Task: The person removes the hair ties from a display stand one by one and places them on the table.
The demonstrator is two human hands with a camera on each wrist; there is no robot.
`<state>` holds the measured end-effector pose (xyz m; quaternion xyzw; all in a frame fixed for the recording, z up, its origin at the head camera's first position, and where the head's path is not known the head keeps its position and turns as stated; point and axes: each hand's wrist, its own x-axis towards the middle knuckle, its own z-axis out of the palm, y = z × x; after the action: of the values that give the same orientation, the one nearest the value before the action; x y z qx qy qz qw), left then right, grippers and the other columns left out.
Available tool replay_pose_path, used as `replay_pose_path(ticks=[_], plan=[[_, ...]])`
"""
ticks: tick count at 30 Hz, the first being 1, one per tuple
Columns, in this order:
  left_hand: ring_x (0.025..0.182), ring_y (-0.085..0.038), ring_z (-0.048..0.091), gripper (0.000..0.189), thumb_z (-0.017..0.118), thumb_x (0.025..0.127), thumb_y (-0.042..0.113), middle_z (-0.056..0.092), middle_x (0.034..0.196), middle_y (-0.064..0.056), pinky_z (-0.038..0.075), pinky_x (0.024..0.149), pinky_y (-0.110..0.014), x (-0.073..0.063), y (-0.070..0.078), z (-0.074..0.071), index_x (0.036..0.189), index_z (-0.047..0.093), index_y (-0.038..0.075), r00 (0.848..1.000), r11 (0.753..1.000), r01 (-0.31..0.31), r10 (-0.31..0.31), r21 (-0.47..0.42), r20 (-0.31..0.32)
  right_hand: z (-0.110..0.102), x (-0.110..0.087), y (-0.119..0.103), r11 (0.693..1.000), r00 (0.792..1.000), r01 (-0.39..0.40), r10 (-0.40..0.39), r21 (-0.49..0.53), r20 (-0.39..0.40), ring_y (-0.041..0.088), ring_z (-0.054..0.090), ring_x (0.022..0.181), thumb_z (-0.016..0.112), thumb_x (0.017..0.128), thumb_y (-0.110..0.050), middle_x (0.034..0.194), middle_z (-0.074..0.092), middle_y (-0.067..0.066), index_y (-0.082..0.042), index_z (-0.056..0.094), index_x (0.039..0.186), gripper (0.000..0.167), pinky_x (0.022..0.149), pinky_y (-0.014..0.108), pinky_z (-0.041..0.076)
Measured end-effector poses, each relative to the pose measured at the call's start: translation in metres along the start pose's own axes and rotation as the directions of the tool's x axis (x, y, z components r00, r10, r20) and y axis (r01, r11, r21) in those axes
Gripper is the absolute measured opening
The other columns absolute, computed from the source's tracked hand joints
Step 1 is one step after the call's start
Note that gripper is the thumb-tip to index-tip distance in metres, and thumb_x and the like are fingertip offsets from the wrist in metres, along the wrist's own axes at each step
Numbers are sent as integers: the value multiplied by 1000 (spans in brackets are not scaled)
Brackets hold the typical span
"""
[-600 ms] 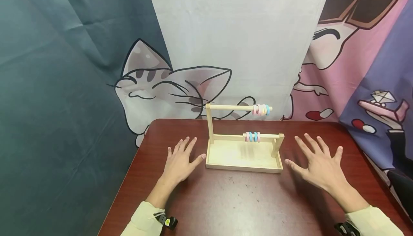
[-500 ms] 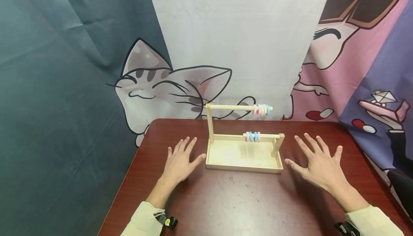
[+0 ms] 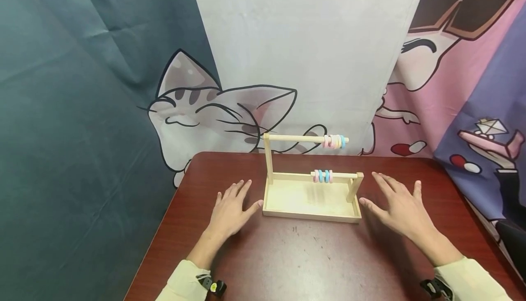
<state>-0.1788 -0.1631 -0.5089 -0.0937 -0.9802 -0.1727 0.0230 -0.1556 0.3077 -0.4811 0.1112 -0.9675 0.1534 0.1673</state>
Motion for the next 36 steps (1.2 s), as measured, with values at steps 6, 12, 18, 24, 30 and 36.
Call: replay_pose_path(ticks=[6, 12, 18, 24, 30, 36], plan=[[163, -40, 42, 90, 53, 102, 80, 47, 174, -12, 28, 129, -77, -2, 2, 2, 173, 40, 25, 1000, 1000, -2, 2, -1, -1, 3, 9, -3, 999, 999, 49, -49, 18, -10, 54, 64, 132, 84, 96, -42, 146, 65, 32, 0, 53, 157, 80, 120, 92, 10], [160, -41, 45, 88, 56, 102, 78, 49, 172, -12, 30, 127, -77, -3, 3, 6, 171, 42, 24, 1000, 1000, 0, 0, -9, -8, 5, 18, -4, 997, 998, 59, -58, 53, -22, 53, 65, 133, 84, 98, -37, 145, 66, 31, 1, 56, 154, 73, 120, 92, 11], [161, -41, 44, 88, 55, 103, 78, 49, 173, -12, 29, 128, -77, -8, 3, 8, 171, 42, 25, 1000, 1000, 12, -12, -15, -2, 10, 26, -5, 997, 999, 40, -40, 62, 0, 51, 63, 136, 84, 98, -36, 145, 66, 30, 0, 57, 154, 72, 117, 94, 15], [161, -41, 44, 85, 59, 103, 74, 51, 171, -12, 29, 128, -77, -7, 5, 8, 170, 45, 25, 1000, 1000, 11, -12, -27, -11, 13, 32, -8, 996, 998, 64, -63, 58, -9, 50, 66, 132, 85, 97, -31, 141, 69, 28, -1, 58, 152, 68, 114, 94, 19], [162, -40, 43, 84, 59, 103, 74, 50, 172, -13, 29, 128, -77, -8, 5, 11, 170, 45, 25, 1000, 1000, 9, -9, -23, -3, 16, 38, -13, 996, 997, 80, -80, 33, -10, 46, 68, 130, 84, 99, -29, 137, 71, 24, -4, 62, 149, 60, 109, 96, 24], [161, -42, 45, 84, 60, 103, 72, 50, 171, -13, 30, 127, -78, -8, 5, 12, 170, 46, 23, 1000, 1000, 5, -5, -26, -7, 19, 42, -15, 996, 996, 85, -85, 22, 9, 45, 69, 126, 83, 100, -25, 131, 73, 21, -5, 66, 144, 51, 106, 96, 26]])
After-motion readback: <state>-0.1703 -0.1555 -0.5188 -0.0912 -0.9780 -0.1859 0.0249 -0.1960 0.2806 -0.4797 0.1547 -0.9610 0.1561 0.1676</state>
